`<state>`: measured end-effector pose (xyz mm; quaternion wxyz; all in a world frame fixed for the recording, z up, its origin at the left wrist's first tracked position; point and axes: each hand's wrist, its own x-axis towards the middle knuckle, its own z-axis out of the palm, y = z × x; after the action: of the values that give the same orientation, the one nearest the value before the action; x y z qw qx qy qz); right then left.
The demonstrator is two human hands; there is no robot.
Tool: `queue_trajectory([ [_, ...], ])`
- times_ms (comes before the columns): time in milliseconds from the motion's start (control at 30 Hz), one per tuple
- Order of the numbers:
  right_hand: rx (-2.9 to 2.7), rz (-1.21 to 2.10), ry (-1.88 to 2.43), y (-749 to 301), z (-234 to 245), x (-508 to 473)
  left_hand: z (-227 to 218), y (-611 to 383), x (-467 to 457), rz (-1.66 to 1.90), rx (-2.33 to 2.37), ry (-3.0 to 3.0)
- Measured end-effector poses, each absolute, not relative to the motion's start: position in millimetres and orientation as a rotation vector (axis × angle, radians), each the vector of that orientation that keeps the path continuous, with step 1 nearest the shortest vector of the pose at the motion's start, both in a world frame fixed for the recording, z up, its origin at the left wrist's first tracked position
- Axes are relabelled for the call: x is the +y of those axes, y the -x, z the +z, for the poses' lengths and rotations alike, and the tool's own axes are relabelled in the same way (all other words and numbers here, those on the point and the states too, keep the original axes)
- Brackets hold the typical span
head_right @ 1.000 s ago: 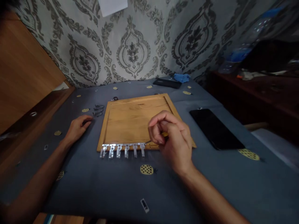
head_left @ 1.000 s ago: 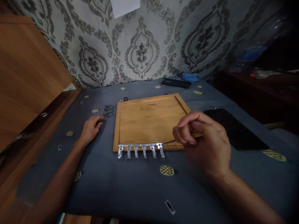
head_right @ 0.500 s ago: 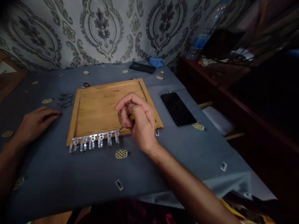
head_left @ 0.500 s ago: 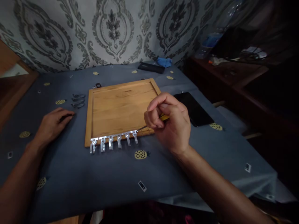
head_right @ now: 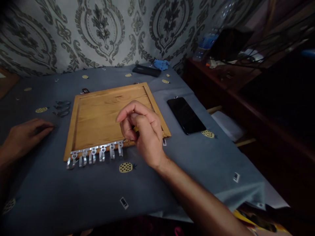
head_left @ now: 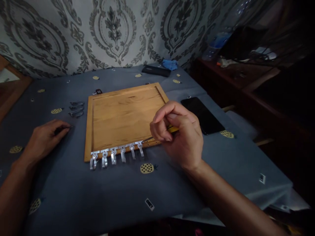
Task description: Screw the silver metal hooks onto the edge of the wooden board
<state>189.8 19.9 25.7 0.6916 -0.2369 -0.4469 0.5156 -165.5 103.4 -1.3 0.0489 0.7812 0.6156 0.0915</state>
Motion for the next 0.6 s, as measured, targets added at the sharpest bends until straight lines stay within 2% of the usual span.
queue_trajectory([
  [333, -1.017, 1.146, 0.557, -191.5, 24.7, 18.3, 31.7, 136.2, 89.0, 0.397, 2.04, -2.169],
  [467, -1.002, 1.148, 0.568, -191.9, 25.5, 18.0, 45.9, 104.7, 78.2, 0.633, 1.856, -2.098],
  [600, -0.986, 1.148, 0.552, -192.7, 26.3, 18.6, 46.8, 79.3, 70.5, 0.588, 1.673, -2.075],
])
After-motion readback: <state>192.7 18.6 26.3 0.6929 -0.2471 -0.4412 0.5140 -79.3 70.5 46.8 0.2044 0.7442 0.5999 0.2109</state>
